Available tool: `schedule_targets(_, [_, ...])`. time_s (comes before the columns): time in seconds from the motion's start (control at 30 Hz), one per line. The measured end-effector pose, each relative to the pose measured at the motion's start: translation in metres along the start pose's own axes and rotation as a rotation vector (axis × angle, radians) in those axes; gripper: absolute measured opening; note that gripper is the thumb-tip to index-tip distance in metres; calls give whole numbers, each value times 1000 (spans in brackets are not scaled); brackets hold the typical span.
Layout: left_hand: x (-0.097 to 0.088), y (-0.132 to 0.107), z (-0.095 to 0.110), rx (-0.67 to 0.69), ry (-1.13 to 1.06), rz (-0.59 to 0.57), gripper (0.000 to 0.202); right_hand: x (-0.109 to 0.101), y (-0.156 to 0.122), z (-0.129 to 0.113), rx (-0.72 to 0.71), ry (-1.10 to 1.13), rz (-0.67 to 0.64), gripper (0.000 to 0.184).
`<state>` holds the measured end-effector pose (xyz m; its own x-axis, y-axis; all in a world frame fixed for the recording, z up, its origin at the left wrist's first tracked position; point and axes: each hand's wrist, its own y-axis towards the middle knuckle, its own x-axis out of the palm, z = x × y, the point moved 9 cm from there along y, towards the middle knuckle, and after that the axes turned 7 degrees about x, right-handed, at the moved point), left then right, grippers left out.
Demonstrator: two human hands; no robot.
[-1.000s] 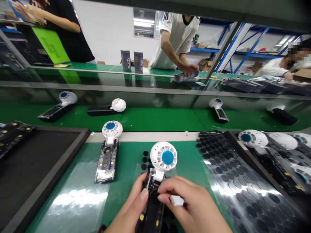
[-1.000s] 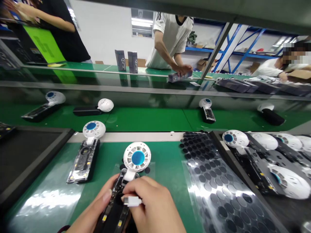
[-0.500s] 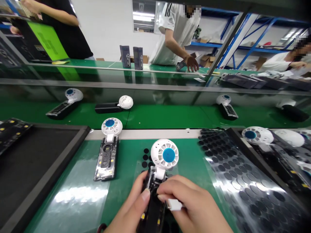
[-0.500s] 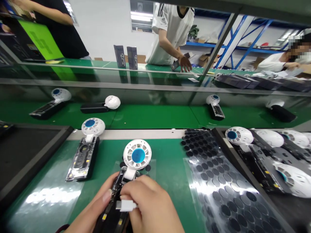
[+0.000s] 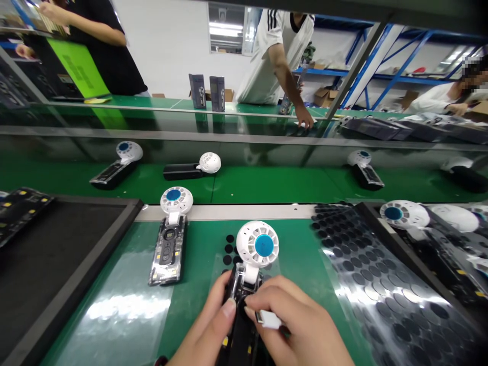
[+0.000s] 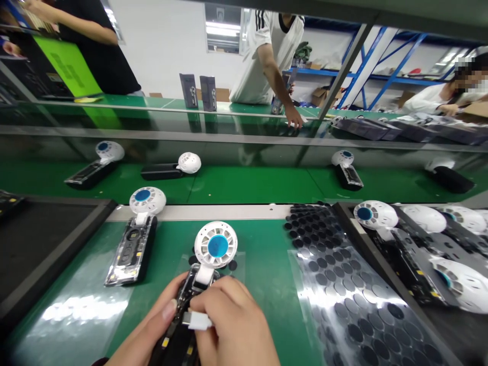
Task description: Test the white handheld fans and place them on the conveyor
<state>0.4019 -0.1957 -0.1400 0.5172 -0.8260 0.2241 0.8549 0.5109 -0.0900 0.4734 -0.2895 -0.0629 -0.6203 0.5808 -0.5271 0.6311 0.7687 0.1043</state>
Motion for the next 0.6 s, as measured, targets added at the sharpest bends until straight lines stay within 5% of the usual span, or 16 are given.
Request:
schedule_targets(0.17, [1, -6, -1, -98, -18, 53, 31, 3, 0, 4, 57, 48, 36, 22])
schedule_targets(0.33, [9, -17, -5, -260, -66, 85, 41, 3, 3, 19, 283, 162, 93, 34])
schedule_targets(0.6, [40, -18, 2, -404, -386, -133, 68, -20, 3, 23, 373, 421, 17, 16])
